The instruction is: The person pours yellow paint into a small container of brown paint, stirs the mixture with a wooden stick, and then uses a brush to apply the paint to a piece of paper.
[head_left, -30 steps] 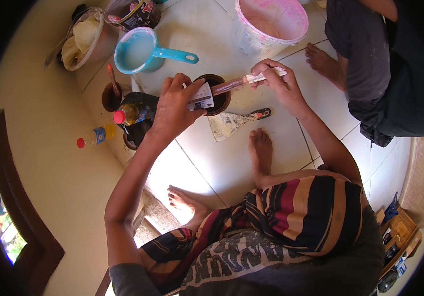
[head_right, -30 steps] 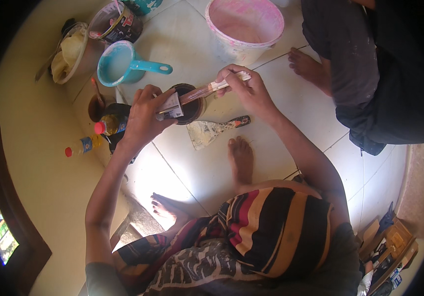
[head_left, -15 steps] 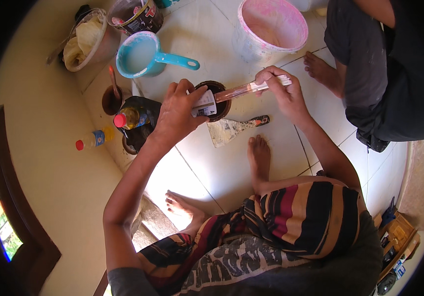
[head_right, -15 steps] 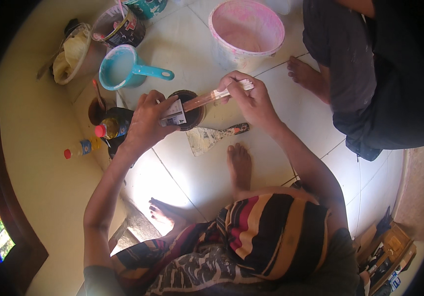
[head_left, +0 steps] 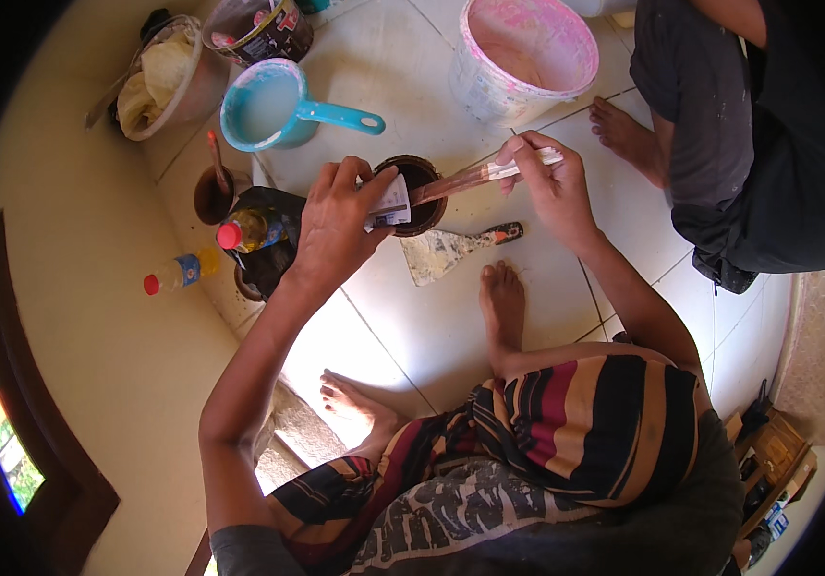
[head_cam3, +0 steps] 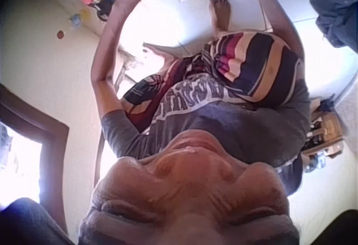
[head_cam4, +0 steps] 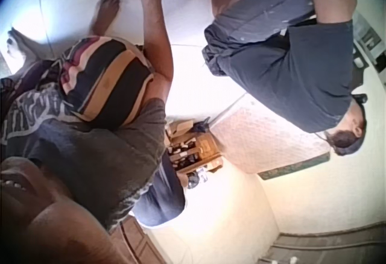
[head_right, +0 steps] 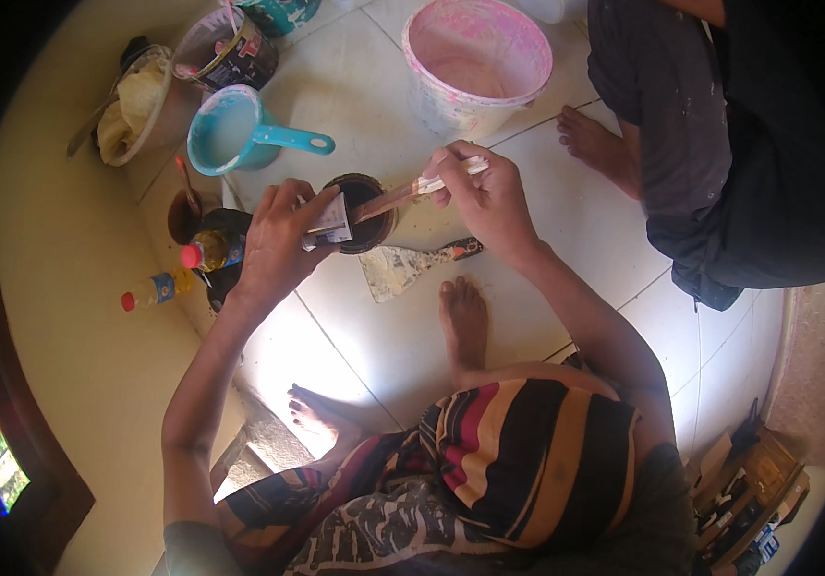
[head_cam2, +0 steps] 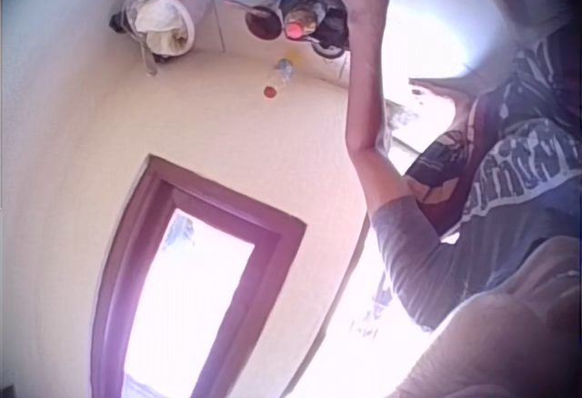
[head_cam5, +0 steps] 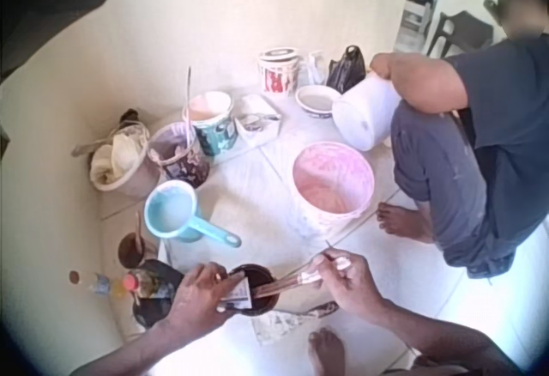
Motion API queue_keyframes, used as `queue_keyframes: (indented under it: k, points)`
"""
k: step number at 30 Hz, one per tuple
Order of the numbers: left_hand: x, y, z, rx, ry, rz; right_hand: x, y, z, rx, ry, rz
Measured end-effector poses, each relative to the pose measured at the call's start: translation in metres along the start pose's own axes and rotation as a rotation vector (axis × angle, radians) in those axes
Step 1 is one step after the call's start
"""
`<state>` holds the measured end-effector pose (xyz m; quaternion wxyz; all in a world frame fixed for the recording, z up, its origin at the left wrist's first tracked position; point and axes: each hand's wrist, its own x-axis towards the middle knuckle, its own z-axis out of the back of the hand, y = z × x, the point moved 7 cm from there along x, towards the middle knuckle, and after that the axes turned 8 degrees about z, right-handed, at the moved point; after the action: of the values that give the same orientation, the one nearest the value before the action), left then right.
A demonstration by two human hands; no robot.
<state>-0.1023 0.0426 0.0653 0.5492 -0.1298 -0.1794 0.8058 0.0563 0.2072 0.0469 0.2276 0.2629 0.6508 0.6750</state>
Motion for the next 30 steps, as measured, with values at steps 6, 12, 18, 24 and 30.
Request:
queue_keyframes:
  k: [6,12,18,24,30]
  points:
    - [0.002,0.0,-0.002,0.018,-0.002,0.005,0.0,0.005,-0.006,0.054,0.005,0.071]
    - [0.0,0.004,0.002,-0.062,-0.034,0.055,-0.009,0.006,-0.007,-0.069,0.054,0.074]
    - [-0.004,0.008,0.004,-0.051,-0.07,0.042,-0.002,0.018,0.006,-0.068,-0.015,0.09]
    - [-0.004,0.005,0.002,-0.021,-0.071,0.029,0.0,0.017,-0.004,-0.037,0.029,0.077]
    - [-0.005,-0.002,0.002,0.021,-0.079,-0.023,-0.001,0.031,-0.01,-0.174,0.135,0.221]
